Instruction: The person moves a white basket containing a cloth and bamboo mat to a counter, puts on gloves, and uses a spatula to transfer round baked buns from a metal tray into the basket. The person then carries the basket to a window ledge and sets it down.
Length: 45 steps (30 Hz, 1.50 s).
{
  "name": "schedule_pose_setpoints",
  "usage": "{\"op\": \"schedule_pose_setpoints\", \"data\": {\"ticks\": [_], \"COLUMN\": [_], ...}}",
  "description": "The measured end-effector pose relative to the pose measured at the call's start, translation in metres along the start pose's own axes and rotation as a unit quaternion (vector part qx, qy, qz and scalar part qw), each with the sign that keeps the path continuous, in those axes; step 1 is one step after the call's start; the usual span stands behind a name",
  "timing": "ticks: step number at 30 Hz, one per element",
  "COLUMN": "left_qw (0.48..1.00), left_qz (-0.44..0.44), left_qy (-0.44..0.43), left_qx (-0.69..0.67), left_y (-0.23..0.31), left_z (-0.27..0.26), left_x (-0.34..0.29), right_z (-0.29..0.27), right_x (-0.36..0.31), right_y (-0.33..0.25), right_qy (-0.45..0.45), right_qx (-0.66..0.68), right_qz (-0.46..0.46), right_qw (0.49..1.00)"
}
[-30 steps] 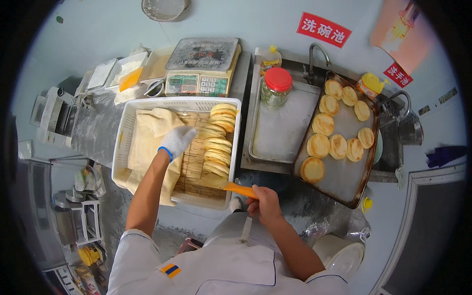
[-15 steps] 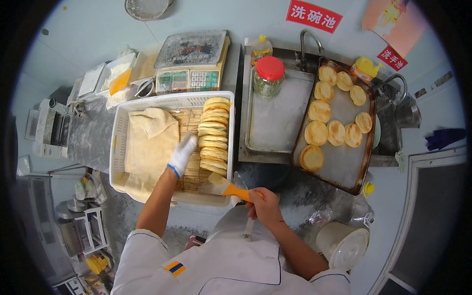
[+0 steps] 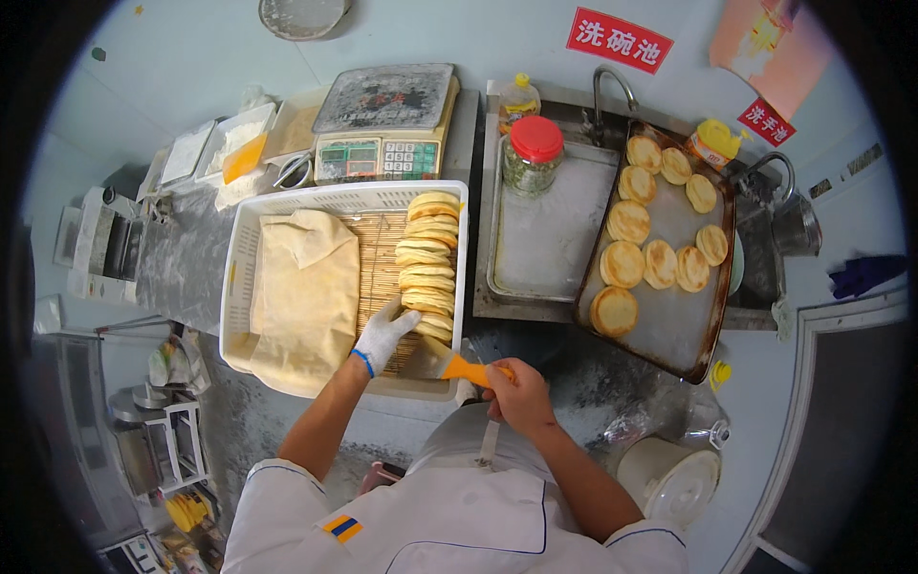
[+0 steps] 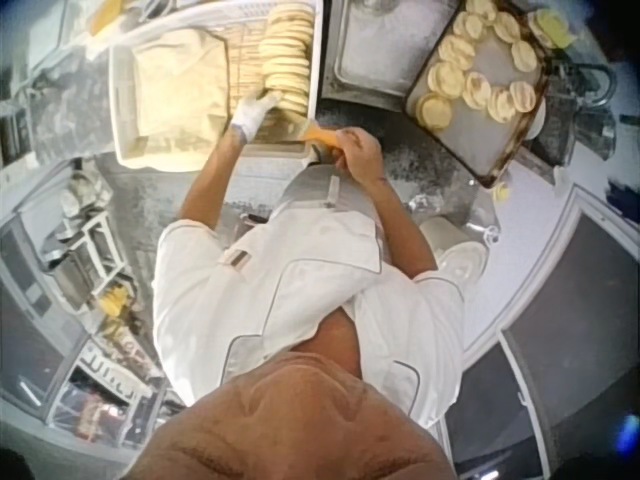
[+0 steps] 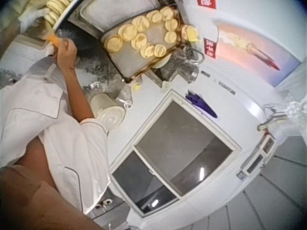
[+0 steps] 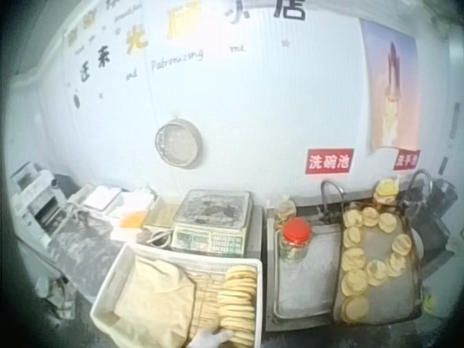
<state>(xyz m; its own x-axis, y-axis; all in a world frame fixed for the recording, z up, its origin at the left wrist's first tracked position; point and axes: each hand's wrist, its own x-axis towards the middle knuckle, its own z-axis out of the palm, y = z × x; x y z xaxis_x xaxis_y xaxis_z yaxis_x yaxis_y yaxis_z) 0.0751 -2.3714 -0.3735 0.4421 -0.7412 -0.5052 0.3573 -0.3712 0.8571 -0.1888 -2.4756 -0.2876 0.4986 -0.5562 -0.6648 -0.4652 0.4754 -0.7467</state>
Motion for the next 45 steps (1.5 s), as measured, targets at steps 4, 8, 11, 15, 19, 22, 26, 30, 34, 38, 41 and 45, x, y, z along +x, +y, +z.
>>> {"op": "schedule_pose_setpoints", "data": {"ticks": [4,8,11,15,19,22,26,30,34,38,41,45], "left_qw": [0.999,0.998,0.999,0.994,0.971,0.947,0.885,0.821,0.763,0.731,0.668,0.588], "left_qz": [0.042,0.032,0.027,0.003,0.168,0.266,0.364,0.366,0.414,0.4,0.422,0.436], "left_qy": [-0.003,0.008,0.025,0.104,0.156,0.131,0.027,-0.067,-0.077,-0.038,-0.014,0.039], "left_qx": [0.03,0.061,0.003,0.04,0.071,0.121,0.289,0.434,0.491,0.552,0.612,0.68], "left_y": [0.003,0.006,0.001,0.0,0.029,0.068,0.113,0.139,0.154,0.165,0.162,0.151], "left_z": [-0.004,-0.008,-0.011,-0.016,0.007,0.061,0.171,0.296,0.423,0.523,0.572,0.607], "left_x": [0.001,-0.002,-0.013,-0.031,-0.034,-0.031,-0.018,0.027,0.121,0.233,0.302,0.359], "right_z": [-0.005,-0.015,-0.022,-0.036,-0.099,-0.174,-0.311,-0.46,-0.583,-0.666,-0.696,-0.699], "right_x": [-0.01,-0.022,-0.027,-0.033,-0.036,-0.035,-0.022,0.0,0.054,0.119,0.164,0.209], "right_y": [0.0,-0.003,-0.004,0.002,0.012,0.021,0.024,0.003,-0.037,-0.072,-0.082,-0.089], "right_qy": [-0.001,-0.022,-0.033,-0.05,-0.014,0.057,0.249,0.342,0.327,0.3,0.332,0.376], "right_qx": [0.017,0.043,0.048,0.085,0.248,0.366,0.344,0.236,0.149,0.07,-0.097,-0.313], "right_qz": [0.022,0.027,0.042,0.024,-0.026,-0.115,-0.177,-0.208,-0.199,-0.207,-0.283,-0.445], "right_qw": [1.0,0.998,0.997,0.995,0.968,0.922,0.888,0.885,0.912,0.929,0.895,0.75]}}
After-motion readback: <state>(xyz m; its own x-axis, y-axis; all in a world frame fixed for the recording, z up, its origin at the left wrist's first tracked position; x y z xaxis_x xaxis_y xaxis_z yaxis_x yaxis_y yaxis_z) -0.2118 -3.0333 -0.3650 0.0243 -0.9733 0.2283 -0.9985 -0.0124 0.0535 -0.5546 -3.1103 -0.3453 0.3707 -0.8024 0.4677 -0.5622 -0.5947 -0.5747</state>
